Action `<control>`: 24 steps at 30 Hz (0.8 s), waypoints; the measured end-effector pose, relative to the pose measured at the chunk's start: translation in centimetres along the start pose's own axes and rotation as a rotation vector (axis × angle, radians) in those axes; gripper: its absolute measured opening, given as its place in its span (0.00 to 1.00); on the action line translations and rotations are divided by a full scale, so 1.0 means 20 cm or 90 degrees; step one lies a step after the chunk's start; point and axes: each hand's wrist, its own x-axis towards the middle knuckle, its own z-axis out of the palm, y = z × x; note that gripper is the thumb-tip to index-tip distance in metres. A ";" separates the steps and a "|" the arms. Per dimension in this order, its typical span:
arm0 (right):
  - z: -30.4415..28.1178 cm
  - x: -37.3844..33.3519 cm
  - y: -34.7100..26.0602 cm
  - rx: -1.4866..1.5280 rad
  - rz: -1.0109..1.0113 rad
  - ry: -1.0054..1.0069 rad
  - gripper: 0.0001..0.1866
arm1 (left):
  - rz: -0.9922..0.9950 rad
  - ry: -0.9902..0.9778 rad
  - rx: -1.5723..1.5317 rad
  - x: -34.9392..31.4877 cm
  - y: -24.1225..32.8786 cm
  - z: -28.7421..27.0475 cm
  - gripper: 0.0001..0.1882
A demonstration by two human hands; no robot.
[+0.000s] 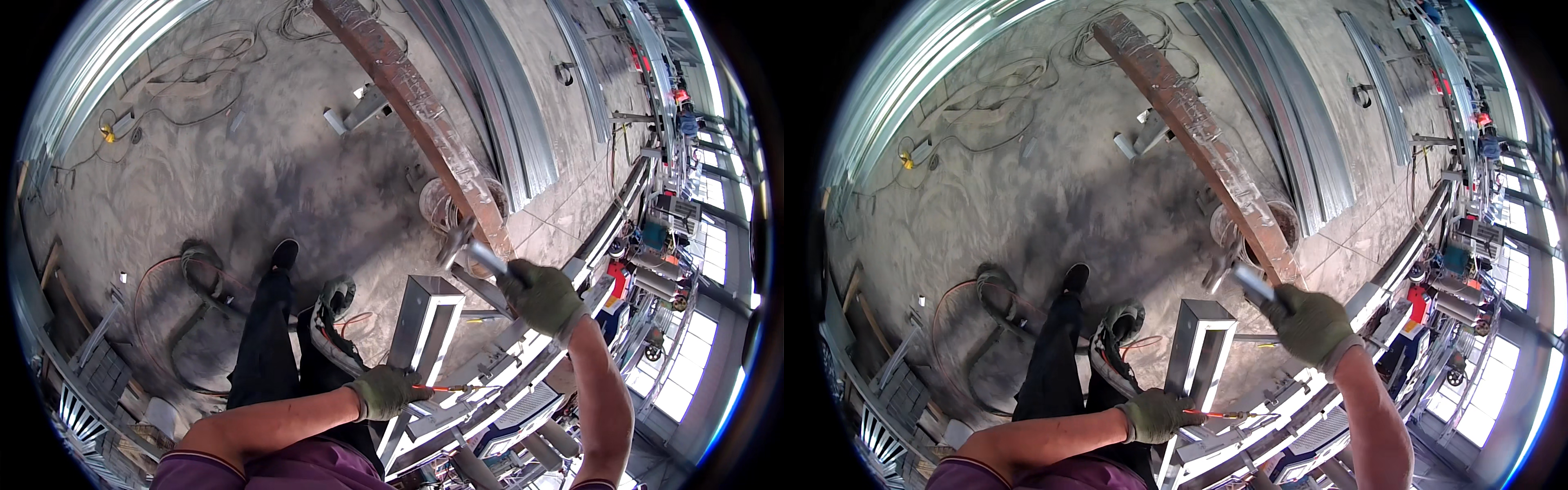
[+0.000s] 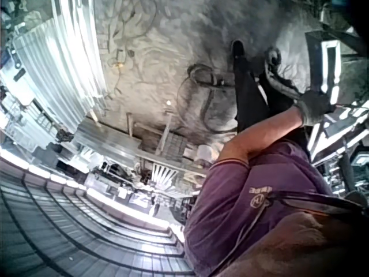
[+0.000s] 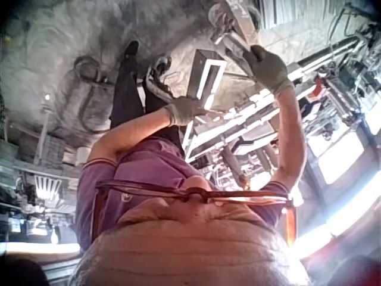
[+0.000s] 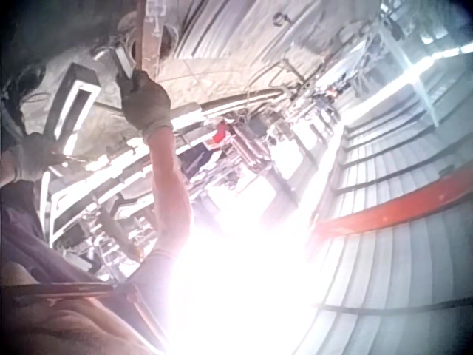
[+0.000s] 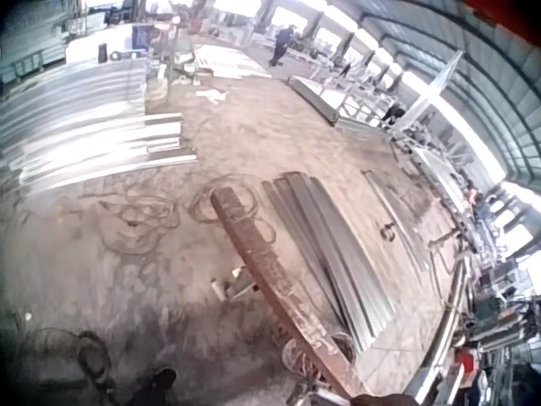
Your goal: The person welds aluminum profiles together using a handheld welding torch. They position the pieces on a workbench, weld the joints, and reposition the frame to weld additional seams.
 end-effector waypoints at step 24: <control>0.11 0.26 -0.19 -0.195 -0.025 -0.169 0.23 | 0.005 -0.010 0.017 0.01 0.00 0.04 0.24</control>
